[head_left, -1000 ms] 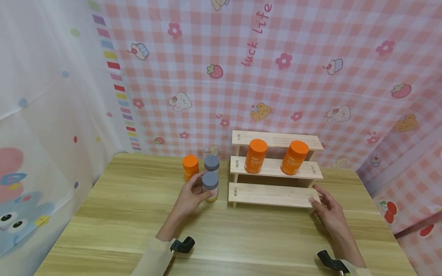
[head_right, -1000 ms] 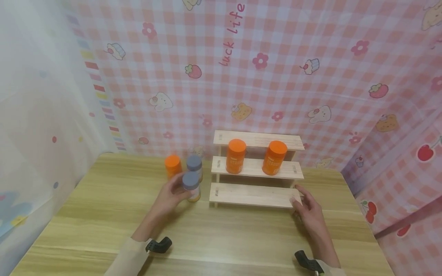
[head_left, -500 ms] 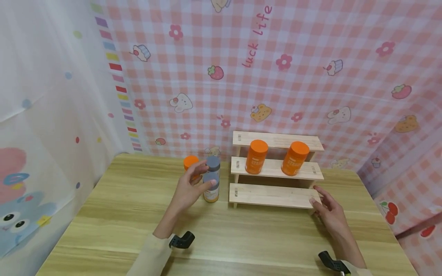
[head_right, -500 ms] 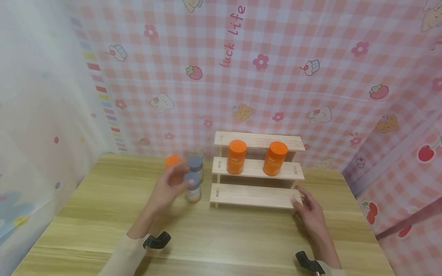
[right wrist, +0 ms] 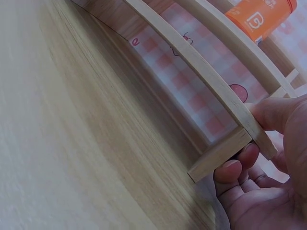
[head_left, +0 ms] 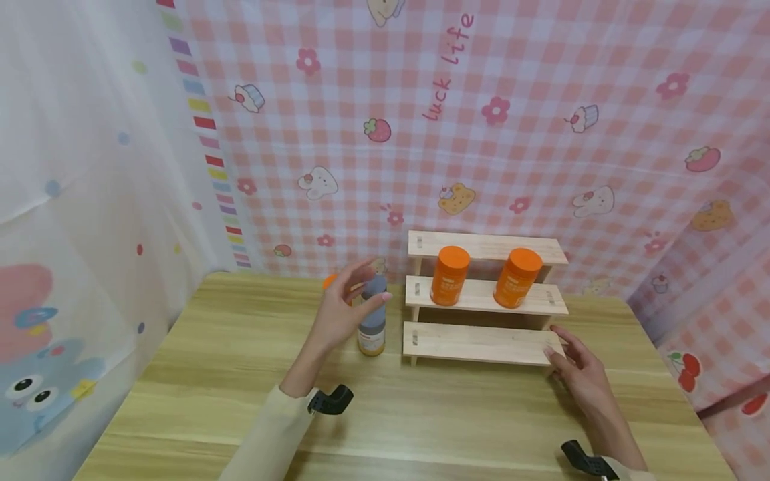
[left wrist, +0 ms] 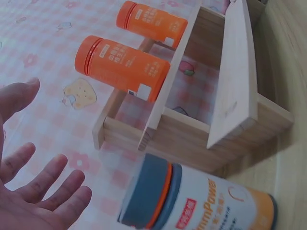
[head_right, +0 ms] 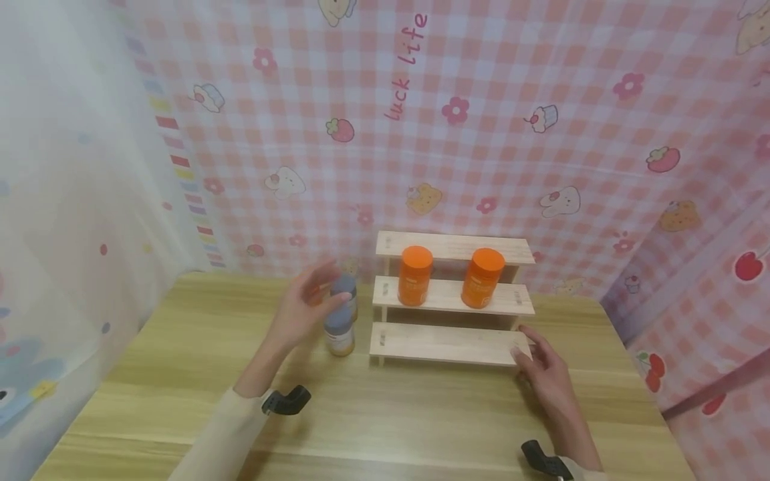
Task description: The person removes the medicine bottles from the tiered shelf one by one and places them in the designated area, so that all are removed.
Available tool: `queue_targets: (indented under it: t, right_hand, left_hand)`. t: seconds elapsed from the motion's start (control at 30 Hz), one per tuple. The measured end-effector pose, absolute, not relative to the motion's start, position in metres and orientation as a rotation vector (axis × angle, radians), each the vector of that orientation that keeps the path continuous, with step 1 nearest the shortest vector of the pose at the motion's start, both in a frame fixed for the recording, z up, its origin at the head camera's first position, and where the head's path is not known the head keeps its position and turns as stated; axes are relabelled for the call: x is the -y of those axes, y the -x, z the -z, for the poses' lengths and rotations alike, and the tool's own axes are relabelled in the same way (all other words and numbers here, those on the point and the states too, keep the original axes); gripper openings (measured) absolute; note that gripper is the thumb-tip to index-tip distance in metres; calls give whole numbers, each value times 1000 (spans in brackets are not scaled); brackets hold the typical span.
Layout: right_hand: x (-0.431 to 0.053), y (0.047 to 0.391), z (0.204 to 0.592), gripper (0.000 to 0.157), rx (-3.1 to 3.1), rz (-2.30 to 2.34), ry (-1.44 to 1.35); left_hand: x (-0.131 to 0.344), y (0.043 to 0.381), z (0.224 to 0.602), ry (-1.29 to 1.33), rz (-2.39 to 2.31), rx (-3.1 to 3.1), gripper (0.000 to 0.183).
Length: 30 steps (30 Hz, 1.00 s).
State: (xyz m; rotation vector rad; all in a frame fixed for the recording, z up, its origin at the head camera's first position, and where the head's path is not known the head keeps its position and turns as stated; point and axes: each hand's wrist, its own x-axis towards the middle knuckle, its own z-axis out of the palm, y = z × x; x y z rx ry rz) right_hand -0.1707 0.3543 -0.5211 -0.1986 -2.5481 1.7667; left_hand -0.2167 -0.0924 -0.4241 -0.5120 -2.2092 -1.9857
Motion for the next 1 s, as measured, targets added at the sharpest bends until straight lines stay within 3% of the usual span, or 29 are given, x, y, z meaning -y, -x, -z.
queue_targets:
  t: [1.0]
  right_hand:
    - [-357,169,524,63,2555,-1755,187]
  left_hand:
    - [30,251,419,622,2116,2293,68]
